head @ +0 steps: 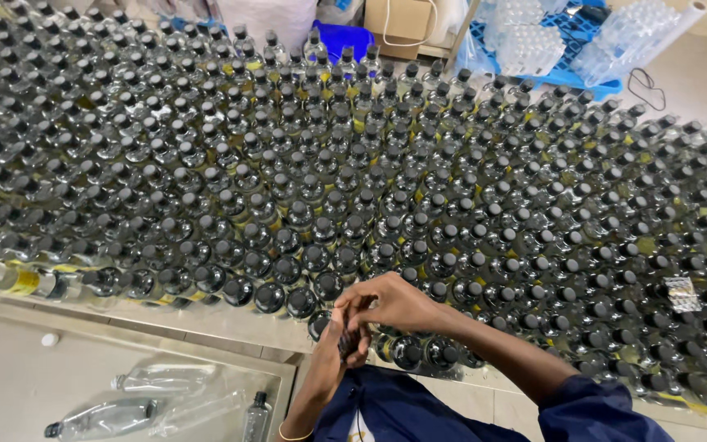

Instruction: The person repeatedly picks up black bottle caps and screws them onto the tops of numerous bottles arranged on a metal table. The person holds a small stack of caps in their left hand while using their right hand to cap the bottles one by one.

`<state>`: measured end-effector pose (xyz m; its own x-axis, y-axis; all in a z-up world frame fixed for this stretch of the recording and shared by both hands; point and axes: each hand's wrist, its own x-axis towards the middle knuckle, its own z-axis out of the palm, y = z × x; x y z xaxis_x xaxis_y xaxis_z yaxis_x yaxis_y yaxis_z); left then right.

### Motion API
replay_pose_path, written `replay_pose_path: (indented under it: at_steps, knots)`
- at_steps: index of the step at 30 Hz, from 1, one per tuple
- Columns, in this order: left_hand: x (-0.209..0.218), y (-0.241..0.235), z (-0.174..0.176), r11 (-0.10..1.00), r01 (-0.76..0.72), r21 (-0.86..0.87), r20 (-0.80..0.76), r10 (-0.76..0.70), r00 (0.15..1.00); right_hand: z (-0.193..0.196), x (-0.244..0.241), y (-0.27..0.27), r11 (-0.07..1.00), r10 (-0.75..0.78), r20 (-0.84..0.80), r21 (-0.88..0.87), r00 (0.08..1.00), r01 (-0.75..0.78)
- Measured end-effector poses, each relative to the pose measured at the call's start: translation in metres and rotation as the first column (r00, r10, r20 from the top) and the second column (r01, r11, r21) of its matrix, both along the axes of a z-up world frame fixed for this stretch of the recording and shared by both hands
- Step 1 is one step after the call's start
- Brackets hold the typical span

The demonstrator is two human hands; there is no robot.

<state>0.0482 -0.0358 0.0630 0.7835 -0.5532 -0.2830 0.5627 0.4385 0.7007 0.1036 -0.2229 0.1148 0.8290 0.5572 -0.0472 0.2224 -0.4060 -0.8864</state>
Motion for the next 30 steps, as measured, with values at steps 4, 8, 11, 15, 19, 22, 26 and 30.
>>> replay_pose_path:
  at_steps: [4,8,11,15,19,22,26,30]
  knots:
    - [0.001,-0.001,-0.029,0.996,-0.050,-0.070,-0.030,0.048,0.998,-0.023,0.004,-0.005,1.000,-0.014,0.120,0.004,0.993,0.013]
    - [0.009,0.002,-0.027,0.987,-0.157,-0.026,-0.165,0.151,0.975,0.002,0.021,-0.003,0.997,-0.022,0.152,-0.067,0.988,0.033]
    - [0.012,0.010,-0.030,0.978,-0.202,-0.048,-0.191,0.189,0.963,0.009,0.051,-0.013,0.988,-0.068,0.223,-0.118,0.972,0.097]
    - [0.013,0.020,-0.036,0.965,-0.253,-0.074,-0.202,0.234,0.951,-0.017,0.118,-0.046,0.957,-0.254,0.397,-0.028,0.882,0.289]
    - [0.011,0.027,-0.039,0.955,-0.282,-0.089,-0.210,0.259,0.943,-0.069,0.173,-0.073,0.927,-0.360,0.425,0.058,0.830,0.372]
    - [0.009,0.032,-0.046,0.950,-0.303,-0.072,-0.222,0.281,0.934,-0.086,0.188,-0.074,0.896,-0.426,0.435,0.083,0.793,0.435]
    - [0.010,0.040,-0.052,0.946,-0.321,-0.044,-0.228,0.303,0.925,-0.093,0.191,-0.079,0.909,-0.369,0.408,-0.031,0.835,0.416]
    - [0.010,0.043,-0.056,0.946,-0.323,-0.026,-0.218,0.310,0.925,-0.079,0.180,-0.089,0.924,-0.333,0.248,-0.107,0.909,0.368]
